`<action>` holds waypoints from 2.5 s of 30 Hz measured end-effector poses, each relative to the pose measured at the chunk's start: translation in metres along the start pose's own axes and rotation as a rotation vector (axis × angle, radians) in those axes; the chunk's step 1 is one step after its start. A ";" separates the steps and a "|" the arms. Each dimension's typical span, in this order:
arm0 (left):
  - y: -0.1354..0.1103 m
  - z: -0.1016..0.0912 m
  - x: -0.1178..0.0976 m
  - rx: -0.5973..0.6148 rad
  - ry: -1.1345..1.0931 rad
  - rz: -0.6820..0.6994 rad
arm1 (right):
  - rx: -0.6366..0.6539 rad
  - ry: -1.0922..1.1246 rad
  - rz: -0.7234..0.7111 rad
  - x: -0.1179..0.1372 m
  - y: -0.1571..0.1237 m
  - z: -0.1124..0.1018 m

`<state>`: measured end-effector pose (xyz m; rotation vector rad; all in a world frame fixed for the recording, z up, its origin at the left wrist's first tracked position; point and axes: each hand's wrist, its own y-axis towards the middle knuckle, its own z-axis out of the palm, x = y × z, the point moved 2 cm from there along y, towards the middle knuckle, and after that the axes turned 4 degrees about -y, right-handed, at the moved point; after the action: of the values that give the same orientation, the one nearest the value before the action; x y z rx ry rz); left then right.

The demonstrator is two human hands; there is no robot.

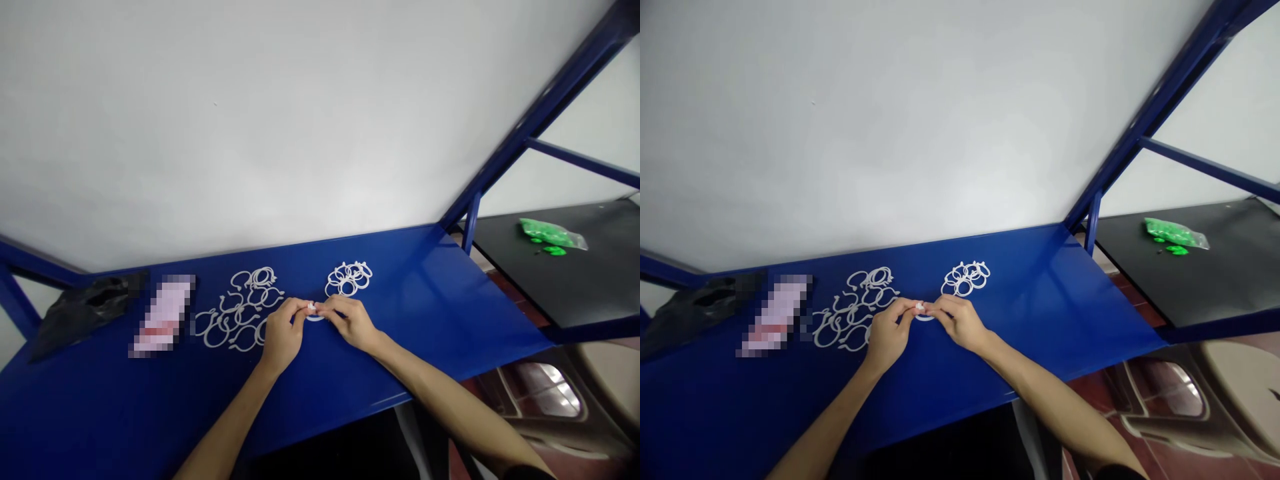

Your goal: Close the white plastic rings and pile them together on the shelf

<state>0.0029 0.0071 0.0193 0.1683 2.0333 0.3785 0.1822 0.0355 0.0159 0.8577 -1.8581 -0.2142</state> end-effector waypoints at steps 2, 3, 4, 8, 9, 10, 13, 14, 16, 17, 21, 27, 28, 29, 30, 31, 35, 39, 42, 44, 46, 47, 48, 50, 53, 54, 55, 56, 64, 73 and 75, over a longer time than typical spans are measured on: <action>-0.002 0.001 -0.001 -0.013 0.009 0.051 | 0.024 -0.001 -0.025 0.001 -0.002 0.000; -0.003 0.001 -0.001 -0.009 0.017 0.072 | 0.039 -0.010 -0.040 0.001 -0.002 -0.001; -0.003 0.002 -0.001 -0.002 0.027 0.089 | 0.056 -0.028 -0.054 0.001 -0.003 -0.001; 0.000 0.004 -0.004 0.030 0.107 0.152 | 0.047 -0.162 -0.087 0.004 -0.003 -0.001; 0.001 0.002 -0.005 0.041 0.144 0.177 | 0.011 -0.201 -0.082 0.004 -0.002 -0.001; 0.003 0.000 -0.005 0.044 0.199 0.201 | -0.039 -0.237 -0.066 0.003 0.000 -0.003; 0.010 -0.015 -0.002 -0.029 0.474 0.205 | -0.210 -0.336 0.035 -0.006 0.009 -0.012; 0.012 -0.022 0.001 -0.071 0.585 0.171 | -0.257 -0.369 0.080 -0.011 0.012 -0.017; 0.015 -0.033 0.011 -0.102 0.776 0.075 | -0.316 -0.449 0.159 -0.023 0.017 -0.029; 0.016 -0.037 0.016 -0.085 0.839 0.037 | -0.329 -0.497 0.192 -0.029 0.018 -0.034; 0.014 -0.041 0.031 0.051 0.931 0.004 | -0.320 -0.635 0.253 -0.046 0.018 -0.046; 0.015 -0.041 0.030 0.014 0.798 0.023 | -0.330 -0.632 0.235 -0.041 0.013 -0.046; 0.015 -0.041 0.029 0.003 0.757 0.019 | -0.333 -0.632 0.224 -0.038 0.012 -0.046; 0.016 -0.042 0.028 -0.008 0.713 0.017 | -0.336 -0.632 0.209 -0.035 0.011 -0.045; 0.017 -0.043 0.027 -0.024 0.664 0.015 | -0.337 -0.631 0.191 -0.032 0.011 -0.044; 0.018 -0.044 0.026 -0.046 0.608 0.012 | -0.334 -0.628 0.170 -0.029 0.010 -0.043; 0.021 -0.048 0.022 -0.151 0.272 -0.072 | -0.276 -0.571 0.065 -0.019 0.010 -0.031; 0.021 -0.040 0.021 -0.087 -0.178 -0.240 | -0.149 -0.435 -0.017 -0.008 0.008 -0.017; 0.017 -0.026 0.020 0.016 -0.441 -0.313 | -0.023 -0.337 -0.002 -0.004 0.004 -0.007; 0.015 -0.017 0.020 0.074 -0.552 -0.345 | 0.023 -0.269 0.017 -0.004 0.002 -0.004; 0.012 -0.011 0.020 0.119 -0.607 -0.362 | 0.022 -0.192 0.034 -0.005 0.001 -0.002; 0.012 -0.008 0.019 0.136 -0.618 -0.361 | 0.014 -0.152 0.044 -0.005 0.001 -0.002; 0.011 -0.007 0.018 0.145 -0.620 -0.355 | 0.008 -0.116 0.058 -0.005 0.001 -0.002; 0.010 -0.005 0.016 0.140 -0.607 -0.341 | 0.001 -0.062 0.091 -0.006 0.003 -0.002; 0.008 -0.004 0.014 0.104 -0.552 -0.337 | -0.014 -0.028 0.150 -0.006 0.004 0.000; 0.007 -0.003 0.013 0.099 -0.521 -0.339 | -0.024 -0.022 0.166 -0.006 0.004 0.002; 0.006 -0.002 0.013 0.100 -0.488 -0.339 | -0.037 -0.015 0.180 -0.007 0.004 0.003; 0.005 -0.001 0.013 0.100 -0.457 -0.335 | -0.052 -0.007 0.189 -0.007 0.004 0.004; 0.003 0.001 0.011 0.094 -0.279 -0.316 | -0.080 -0.032 0.045 -0.003 0.006 0.004; -0.008 0.005 -0.001 -0.085 -0.008 -0.070 | -0.086 -0.095 -0.067 -0.003 -0.001 0.009; -0.008 0.007 -0.004 -0.098 0.046 0.011 | -0.067 -0.139 -0.104 -0.002 -0.003 0.007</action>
<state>0.0109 -0.0003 0.0169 0.1108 2.0545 0.4920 0.1777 0.0333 0.0098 0.9132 -1.9245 -0.4080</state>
